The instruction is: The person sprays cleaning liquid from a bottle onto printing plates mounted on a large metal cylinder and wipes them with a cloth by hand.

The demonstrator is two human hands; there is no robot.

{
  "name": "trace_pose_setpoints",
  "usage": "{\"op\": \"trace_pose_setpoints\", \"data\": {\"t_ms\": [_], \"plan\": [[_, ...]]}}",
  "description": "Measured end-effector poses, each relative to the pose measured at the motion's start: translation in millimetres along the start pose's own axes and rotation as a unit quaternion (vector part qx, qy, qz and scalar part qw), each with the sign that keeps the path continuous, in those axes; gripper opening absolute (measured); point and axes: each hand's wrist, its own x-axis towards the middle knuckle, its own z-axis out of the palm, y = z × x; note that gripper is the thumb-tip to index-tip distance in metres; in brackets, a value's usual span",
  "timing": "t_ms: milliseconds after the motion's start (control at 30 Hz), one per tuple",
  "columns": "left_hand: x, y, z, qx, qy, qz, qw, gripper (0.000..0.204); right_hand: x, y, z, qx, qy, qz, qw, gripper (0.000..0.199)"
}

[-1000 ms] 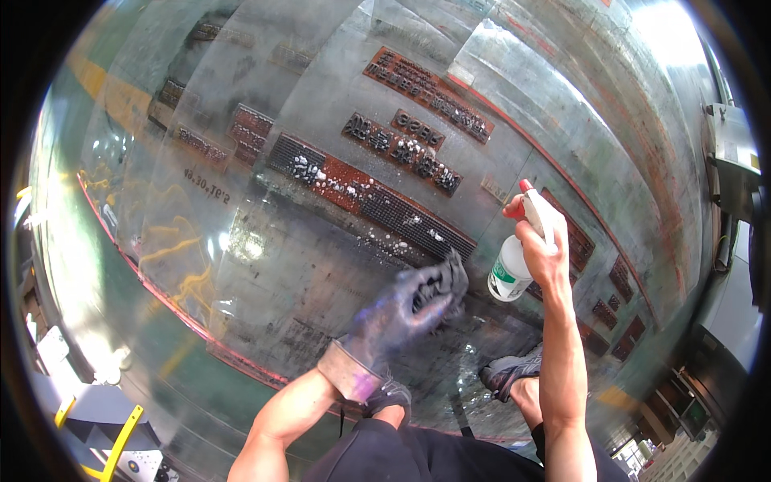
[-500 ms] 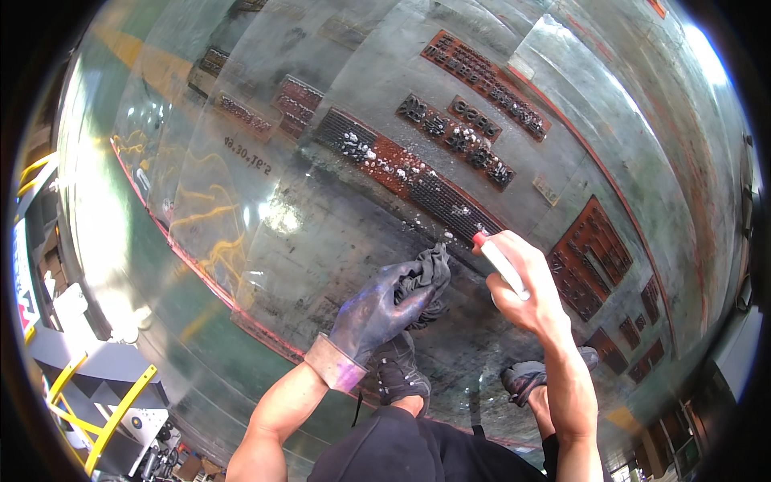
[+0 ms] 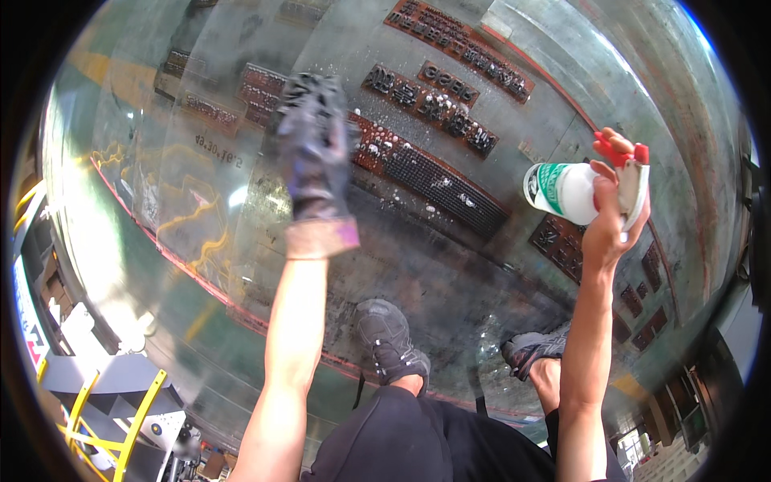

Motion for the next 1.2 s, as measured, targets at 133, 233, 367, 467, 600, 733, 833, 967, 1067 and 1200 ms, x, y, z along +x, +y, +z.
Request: {"op": "trace_pose_setpoints", "data": {"t_ms": [133,233,367,467,600,733,833,967,1067,1200], "plan": [[-93,63,15,-0.064,-0.14,0.105,0.982,0.042,3,-5,6,-0.035,-0.001,0.013,0.999,0.058],[-143,130,17,-0.161,-0.256,0.158,0.94,0.043,1,1,2,-0.057,-0.014,0.011,0.998,0.059],[-104,117,10,-0.048,-0.193,0.304,0.932,0.043,4,6,-12,-0.022,-0.031,0.0,0.999,0.053],[-50,48,19,-0.009,-0.135,0.192,0.972,0.012,3,14,-22,0.009,-0.047,-0.03,0.998,0.051],[-77,60,26,-0.041,-0.17,0.075,0.982,0.023,-2,12,-20,0.019,0.026,0.03,0.999,0.05],[-154,133,27,-0.173,-0.198,0.096,0.96,0.05,-6,11,-13,0.013,0.044,0.034,0.998,0.05],[-138,124,30,-0.124,-0.201,0.221,0.946,0.037,-9,9,-16,0.007,0.005,0.014,1.0,0.052],[-31,54,30,-0.221,-0.188,0.14,0.947,0.019,-7,22,-22,0.02,-0.028,-0.019,0.999,0.051],[-42,49,29,-0.226,-0.144,0.05,0.962,0.014,-6,16,-17,0.001,-0.024,-0.017,1.0,0.056],[-154,133,34,-0.189,-0.198,0.087,0.958,0.027,-7,8,-8,-0.001,-0.007,-0.006,1.0,0.058]]}}
